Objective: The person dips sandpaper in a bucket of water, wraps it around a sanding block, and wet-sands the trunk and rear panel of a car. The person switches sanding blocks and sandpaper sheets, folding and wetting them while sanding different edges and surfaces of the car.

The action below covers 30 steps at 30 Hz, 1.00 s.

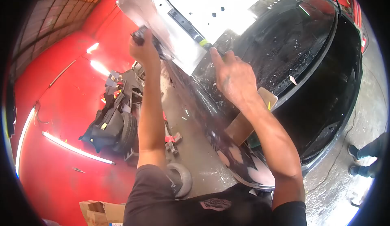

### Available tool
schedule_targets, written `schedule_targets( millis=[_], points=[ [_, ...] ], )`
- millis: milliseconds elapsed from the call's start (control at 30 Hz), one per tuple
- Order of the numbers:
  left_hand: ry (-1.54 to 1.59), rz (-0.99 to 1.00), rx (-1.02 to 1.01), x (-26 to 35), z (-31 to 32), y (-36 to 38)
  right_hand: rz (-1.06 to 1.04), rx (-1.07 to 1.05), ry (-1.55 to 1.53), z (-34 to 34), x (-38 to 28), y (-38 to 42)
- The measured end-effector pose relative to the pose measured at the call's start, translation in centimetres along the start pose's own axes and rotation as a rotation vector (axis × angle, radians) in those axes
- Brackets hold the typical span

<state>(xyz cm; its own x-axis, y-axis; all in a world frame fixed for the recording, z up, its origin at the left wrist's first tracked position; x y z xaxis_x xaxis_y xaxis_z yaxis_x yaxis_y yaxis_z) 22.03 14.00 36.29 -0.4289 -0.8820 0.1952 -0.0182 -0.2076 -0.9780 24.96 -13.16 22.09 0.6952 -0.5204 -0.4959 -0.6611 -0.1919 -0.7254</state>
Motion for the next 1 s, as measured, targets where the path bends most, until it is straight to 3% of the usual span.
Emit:
schedule_targets(
  millis=[100, 133, 233, 267, 400, 533, 633, 667, 767, 800, 867, 933, 1000],
  points=[
    [-0.003, -0.006, -0.039, 0.5, 0.6, -1.5, -0.015, -0.018, -0.009, -0.3, -0.1, 0.0],
    [0.002, -0.168, -0.05, 1.8, 1.2, -3.2, -0.016, -0.019, -0.012, -0.1, -0.1, 0.0],
    [0.214, -0.076, 0.027, 1.7, 1.4, -5.5, -0.004, -0.001, 0.013, -0.2, -0.2, 0.1],
    [0.139, -0.272, 0.012, 0.5, 0.6, -2.8, -0.009, -0.003, -0.003, 0.0, -0.4, 0.1],
    [0.174, -0.108, 0.03, -1.4, 0.2, 0.3, -0.012, -0.005, -0.014, -0.7, 0.0, 0.0],
    [0.267, -0.225, 0.033, -0.5, 2.4, -5.4, -0.004, 0.003, 0.01, -0.5, 0.1, -0.1],
    [-0.006, -0.1, -0.004, 0.2, -0.2, -0.1, -0.01, 0.0, 0.001, -0.3, -0.6, 0.0],
    [0.171, -0.048, 0.021, -0.7, -0.2, 1.6, -0.008, -0.009, -0.001, -0.5, -0.7, 0.0],
    [0.027, -0.135, -0.008, 0.6, 0.4, -1.3, -0.009, -0.011, -0.004, -0.8, -0.3, 0.1],
    [0.204, -0.317, -0.012, 0.2, 1.5, -3.2, -0.012, -0.015, -0.013, -0.4, -0.2, 0.1],
    [0.204, -0.127, 0.036, -1.5, 1.9, -4.6, -0.015, 0.006, -0.018, -0.5, 0.1, -0.1],
    [0.087, -0.183, 0.024, -1.2, 0.1, -2.2, -0.009, -0.005, -0.049, -0.3, -0.2, 0.0],
    [0.167, -0.09, 0.024, -0.1, 0.0, -0.7, 0.016, -0.023, -0.068, -0.4, 0.1, 0.1]
  ],
)
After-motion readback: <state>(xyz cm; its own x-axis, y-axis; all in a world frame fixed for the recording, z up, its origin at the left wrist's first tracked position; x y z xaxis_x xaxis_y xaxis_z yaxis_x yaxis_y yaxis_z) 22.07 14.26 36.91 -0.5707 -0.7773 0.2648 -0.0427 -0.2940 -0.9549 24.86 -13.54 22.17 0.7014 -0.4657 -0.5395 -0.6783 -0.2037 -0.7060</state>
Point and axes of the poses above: each hand's wrist, its own y-axis away from the middle knuckle, its own z-axis out of the palm, x = y × z, the point moved 10 cm from there along -y, towards the middle knuckle, and after that the axes turned 9 degrees about z, right-handed, at the moved point
